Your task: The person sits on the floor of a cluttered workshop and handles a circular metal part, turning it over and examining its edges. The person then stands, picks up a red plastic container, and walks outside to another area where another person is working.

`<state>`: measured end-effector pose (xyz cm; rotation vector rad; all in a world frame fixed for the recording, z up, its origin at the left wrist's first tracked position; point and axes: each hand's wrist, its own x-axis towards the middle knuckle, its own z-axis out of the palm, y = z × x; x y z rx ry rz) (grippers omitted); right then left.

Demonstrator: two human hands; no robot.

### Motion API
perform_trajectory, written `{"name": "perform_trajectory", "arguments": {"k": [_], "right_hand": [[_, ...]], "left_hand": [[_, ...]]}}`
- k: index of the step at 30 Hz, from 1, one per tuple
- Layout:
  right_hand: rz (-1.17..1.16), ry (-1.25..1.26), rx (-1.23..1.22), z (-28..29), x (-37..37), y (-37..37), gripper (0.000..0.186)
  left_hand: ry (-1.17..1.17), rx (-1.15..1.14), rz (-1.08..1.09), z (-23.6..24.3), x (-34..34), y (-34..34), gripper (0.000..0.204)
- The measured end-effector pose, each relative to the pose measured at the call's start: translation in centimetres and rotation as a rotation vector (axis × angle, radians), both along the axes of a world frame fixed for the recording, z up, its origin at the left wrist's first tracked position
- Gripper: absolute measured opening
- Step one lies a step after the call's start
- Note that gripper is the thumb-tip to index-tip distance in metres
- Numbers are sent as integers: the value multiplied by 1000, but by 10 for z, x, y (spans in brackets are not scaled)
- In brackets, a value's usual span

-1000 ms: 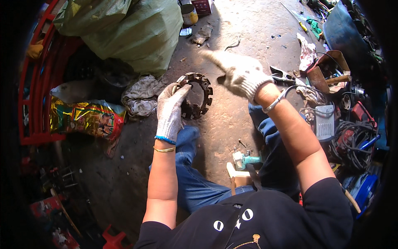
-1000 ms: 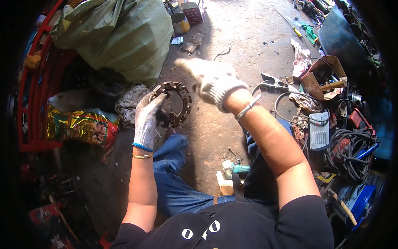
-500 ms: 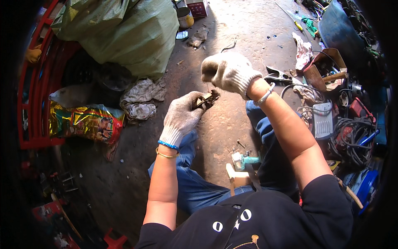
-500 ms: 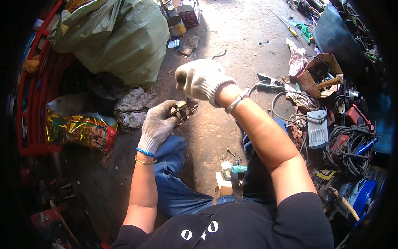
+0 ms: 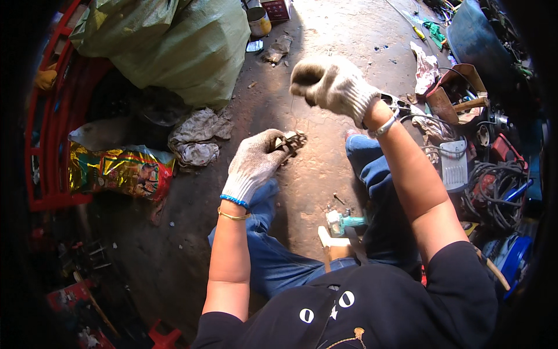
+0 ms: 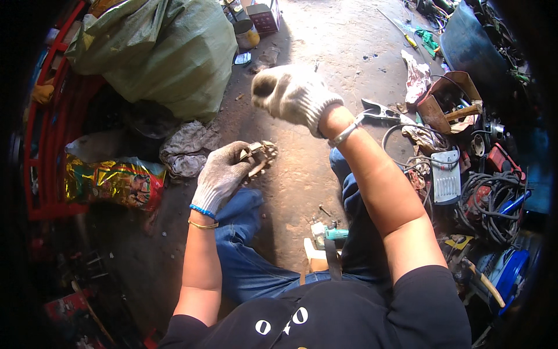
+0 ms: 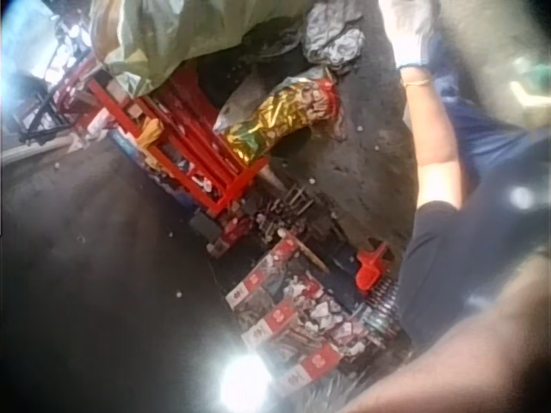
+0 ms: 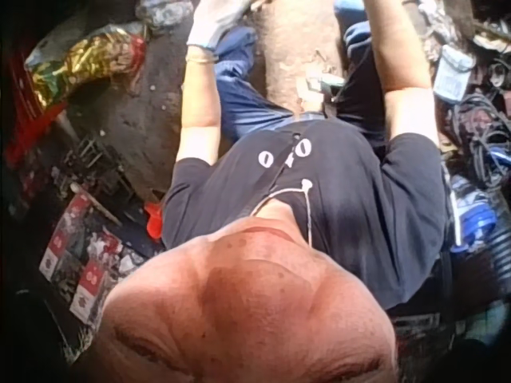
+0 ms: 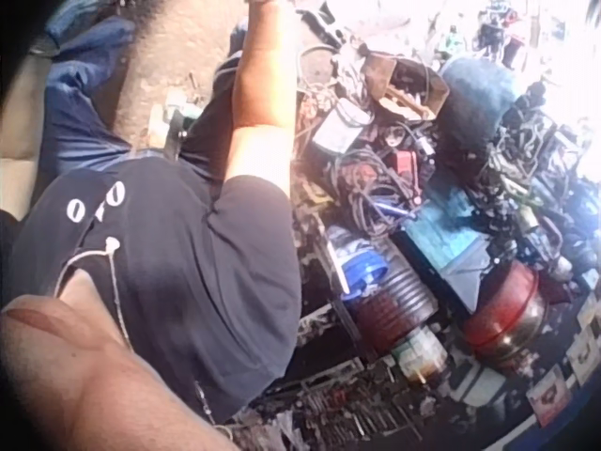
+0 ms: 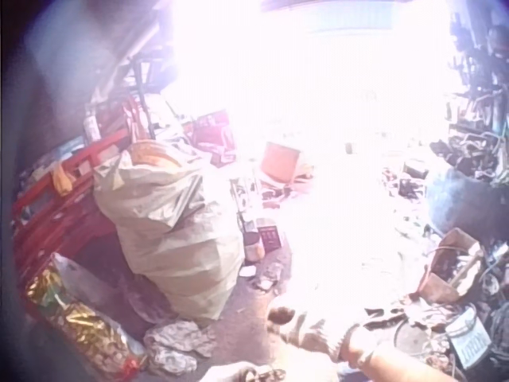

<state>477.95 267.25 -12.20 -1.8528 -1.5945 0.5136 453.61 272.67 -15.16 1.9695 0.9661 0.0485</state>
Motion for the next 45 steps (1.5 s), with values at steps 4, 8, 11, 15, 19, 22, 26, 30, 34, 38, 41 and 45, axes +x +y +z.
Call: {"name": "perform_trajectory", "arguments": {"k": [4,8,11,15,19,22,26,30,34,38,41,45], "right_hand": [[239,223,-119,7,-13,-20,11],[188,88,-178,10,1,-22,15],[-221,-111,-212,0,20,-8,28],[-320,-168,81,-15,26,5,28],[85,277,215,-8,7,-7,26],[210,274,258,6,-3,-25,14],[86,255,-10,6,17,-31,21],[-148,-56,-148,-19,53,-14,31],[-241,-520,-109,-35,45,-6,33],[-143,-462,-96,-23,1,-14,59],[16,-280,-36,-11,-23,-16,63],[193,-18,-325,-8,-25,-2,30]], "left_hand": [[-37,96,422,-1,-3,17,20],[-739,-609,850,7,-17,31,7],[-768,-675,652,12,-17,22,7],[-225,-278,136,13,-7,6,17],[191,65,122,-3,2,4,21],[-160,31,487,-7,-8,28,20],[-849,-622,883,-5,-23,49,14],[-859,-770,866,-5,-21,38,14],[-801,-674,694,-5,-14,24,17],[-612,-431,651,-3,-8,19,15],[-543,-306,578,-3,-4,16,16],[-520,-346,510,2,-3,15,17]]}}
